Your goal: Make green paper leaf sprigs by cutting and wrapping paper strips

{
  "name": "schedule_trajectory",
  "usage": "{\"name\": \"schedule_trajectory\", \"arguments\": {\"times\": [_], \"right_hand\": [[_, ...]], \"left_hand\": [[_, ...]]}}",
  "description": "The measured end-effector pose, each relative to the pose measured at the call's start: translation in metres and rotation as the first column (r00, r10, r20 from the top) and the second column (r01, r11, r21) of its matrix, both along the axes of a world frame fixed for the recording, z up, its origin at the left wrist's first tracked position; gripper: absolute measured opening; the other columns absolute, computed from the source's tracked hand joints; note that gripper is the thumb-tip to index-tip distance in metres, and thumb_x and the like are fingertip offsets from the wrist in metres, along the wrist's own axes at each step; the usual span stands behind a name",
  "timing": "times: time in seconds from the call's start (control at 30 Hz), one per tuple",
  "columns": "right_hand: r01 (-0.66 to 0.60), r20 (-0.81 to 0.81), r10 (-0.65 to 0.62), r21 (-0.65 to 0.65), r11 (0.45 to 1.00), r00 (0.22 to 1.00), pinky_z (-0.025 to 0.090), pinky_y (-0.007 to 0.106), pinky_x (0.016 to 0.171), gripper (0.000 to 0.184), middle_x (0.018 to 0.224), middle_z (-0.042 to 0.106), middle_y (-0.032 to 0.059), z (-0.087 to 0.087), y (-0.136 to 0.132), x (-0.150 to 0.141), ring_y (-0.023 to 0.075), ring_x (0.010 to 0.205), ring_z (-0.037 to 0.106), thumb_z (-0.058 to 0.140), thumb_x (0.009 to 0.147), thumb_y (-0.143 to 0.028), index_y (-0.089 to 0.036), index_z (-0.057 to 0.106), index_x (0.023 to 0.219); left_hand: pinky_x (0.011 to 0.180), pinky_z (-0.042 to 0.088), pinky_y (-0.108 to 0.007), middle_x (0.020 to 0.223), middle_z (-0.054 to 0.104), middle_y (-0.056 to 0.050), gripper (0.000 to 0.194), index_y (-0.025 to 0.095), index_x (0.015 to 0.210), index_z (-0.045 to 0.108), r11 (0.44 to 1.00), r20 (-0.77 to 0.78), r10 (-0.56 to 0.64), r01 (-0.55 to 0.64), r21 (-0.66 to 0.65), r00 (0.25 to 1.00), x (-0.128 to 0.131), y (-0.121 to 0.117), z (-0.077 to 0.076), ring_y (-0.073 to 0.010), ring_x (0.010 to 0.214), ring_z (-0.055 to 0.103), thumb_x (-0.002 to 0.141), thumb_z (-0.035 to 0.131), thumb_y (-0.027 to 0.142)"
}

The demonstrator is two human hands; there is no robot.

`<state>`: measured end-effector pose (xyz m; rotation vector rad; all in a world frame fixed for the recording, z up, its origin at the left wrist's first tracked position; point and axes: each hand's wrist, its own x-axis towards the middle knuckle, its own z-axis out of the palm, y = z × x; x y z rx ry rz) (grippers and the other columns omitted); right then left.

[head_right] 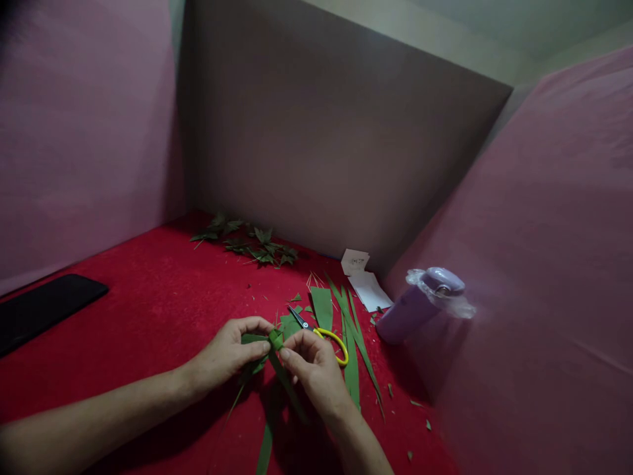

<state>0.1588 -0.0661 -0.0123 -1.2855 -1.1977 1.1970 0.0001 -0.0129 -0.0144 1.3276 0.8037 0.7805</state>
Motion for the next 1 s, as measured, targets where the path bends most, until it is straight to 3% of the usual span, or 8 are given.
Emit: {"name": "schedule_trajectory", "arguments": {"times": [0.1,0.3,0.47,0.67,1.0], "right_hand": [[-0.01,-0.021,0.01,-0.014,1.0,1.0,0.035,0.019,0.044,0.027,0.056,0.052,-0.0051,-0.0009,0.0,-0.0004,0.0075,0.046,0.044,0.073,0.065,-0.038,-0.016,0.06,0.074],[-0.023,-0.025,0.022,-0.028,0.999,0.999,0.034,0.019,0.044,0.026,0.053,0.051,-0.0054,-0.0003,0.0001,-0.0021,0.0072,0.045,0.043,0.072,0.067,-0.037,-0.016,0.057,0.067],[-0.069,-0.061,0.069,0.0,0.998,0.996,0.034,0.02,0.046,0.027,0.054,0.049,-0.0059,0.0022,-0.0021,-0.0025,0.0075,0.046,0.042,0.072,0.066,-0.039,-0.017,0.056,0.069],[0.006,0.006,-0.006,-0.02,1.0,1.0,0.032,0.019,0.043,0.026,0.05,0.049,-0.006,-0.0042,0.0039,0.0019,0.0072,0.044,0.041,0.072,0.064,-0.036,-0.016,0.055,0.065],[0.017,0.033,-0.015,-0.036,0.999,0.999,0.031,0.02,0.042,0.024,0.048,0.048,-0.0064,-0.0043,0.0038,0.0004,0.0069,0.041,0.039,0.071,0.063,-0.034,-0.017,0.054,0.062]], "left_hand": [[0.052,0.033,-0.023,0.06,0.055,0.003,0.021,0.011,0.081,0.064,1.0,-0.016,0.005,-0.005,-0.017,1.0,0.001,-0.0002,0.0002,-0.0089,0.051,0.044,0.062,0.061,0.02],[0.047,0.03,-0.022,0.05,0.049,0.005,0.014,0.013,0.074,0.06,0.998,-0.016,0.03,-0.031,-0.049,0.999,0.0012,0.0002,0.0008,-0.0082,0.045,0.041,0.063,0.06,0.021],[0.051,0.033,-0.022,0.061,0.057,0.002,0.02,0.012,0.081,0.064,0.999,-0.001,0.02,-0.02,-0.029,1.0,0.0005,0.0008,0.0001,-0.0089,0.052,0.045,0.063,0.063,0.02],[0.046,0.027,-0.022,0.05,0.049,0.005,0.018,0.01,0.074,0.064,0.998,-0.059,-0.011,0.007,-0.067,0.998,-0.0004,0.0001,0.0023,-0.0078,0.046,0.037,0.065,0.061,0.026],[0.048,0.03,-0.023,0.052,0.052,0.003,0.02,0.01,0.073,0.064,0.997,-0.039,0.006,-0.008,-0.071,0.999,0.0002,0.0011,-0.0004,-0.0088,0.047,0.041,0.062,0.063,0.028]]}}
